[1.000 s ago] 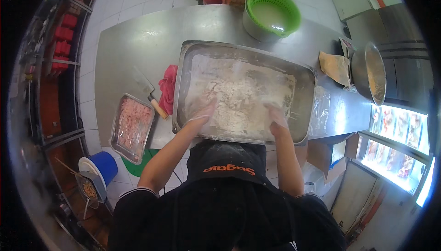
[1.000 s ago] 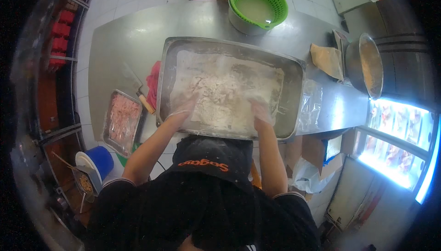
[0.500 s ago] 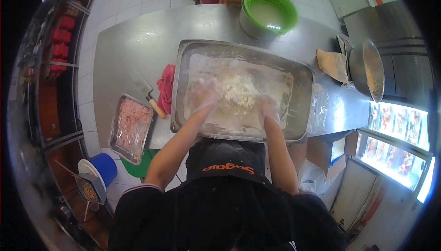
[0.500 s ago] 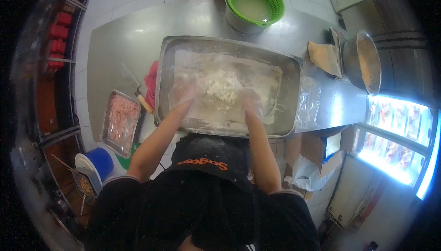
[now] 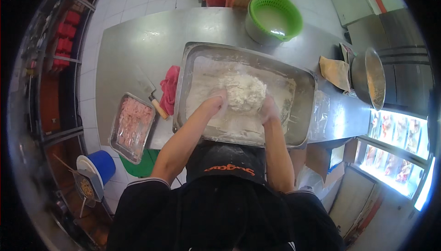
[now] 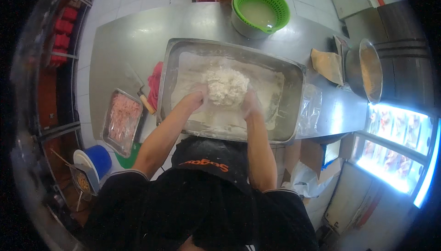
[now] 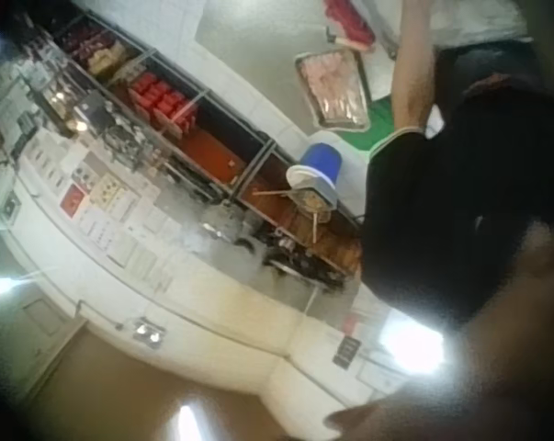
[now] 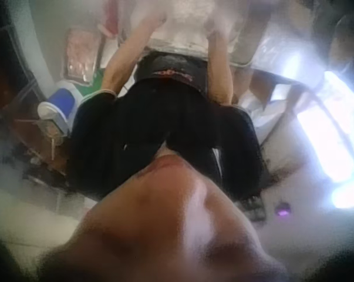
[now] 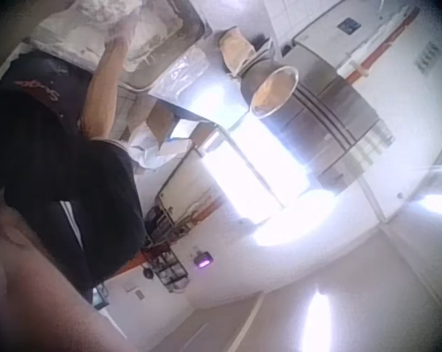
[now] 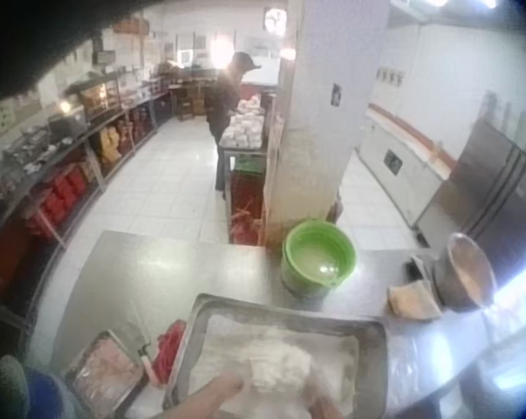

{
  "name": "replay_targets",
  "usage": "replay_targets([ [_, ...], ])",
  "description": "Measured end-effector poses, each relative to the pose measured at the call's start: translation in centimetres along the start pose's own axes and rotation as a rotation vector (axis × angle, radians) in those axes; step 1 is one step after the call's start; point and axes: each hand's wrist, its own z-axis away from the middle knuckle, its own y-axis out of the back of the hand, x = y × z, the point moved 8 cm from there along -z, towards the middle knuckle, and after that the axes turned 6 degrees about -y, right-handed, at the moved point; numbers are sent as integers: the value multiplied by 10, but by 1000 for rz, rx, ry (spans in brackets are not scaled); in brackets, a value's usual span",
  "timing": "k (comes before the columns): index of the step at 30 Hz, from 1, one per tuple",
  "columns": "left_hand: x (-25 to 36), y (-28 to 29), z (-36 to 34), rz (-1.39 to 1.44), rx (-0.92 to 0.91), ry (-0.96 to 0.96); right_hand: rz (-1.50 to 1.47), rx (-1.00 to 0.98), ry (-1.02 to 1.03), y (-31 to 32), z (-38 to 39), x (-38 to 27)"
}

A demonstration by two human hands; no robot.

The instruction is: The person breaded meat by hand in a large metal container. The person used their hands to coat pieces of meat with flour, turning them over and ensuring even coverage. The person then transferred the breaded meat into a green colander.

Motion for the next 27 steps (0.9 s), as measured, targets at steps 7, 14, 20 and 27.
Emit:
replay_targets([
  [7,86,0,15,-894,98,-240,864,313,222,138,-29,-38],
  [14,31,-53,-24,-98,-60,-118,562,453,-31,-22,-14,4],
  [20,46,-41,41,234,-120,87,79,33,-42,7,14,-17],
  [27,95,-1,61,-247,-2,2,1018,264,283,81,-4,-58],
])
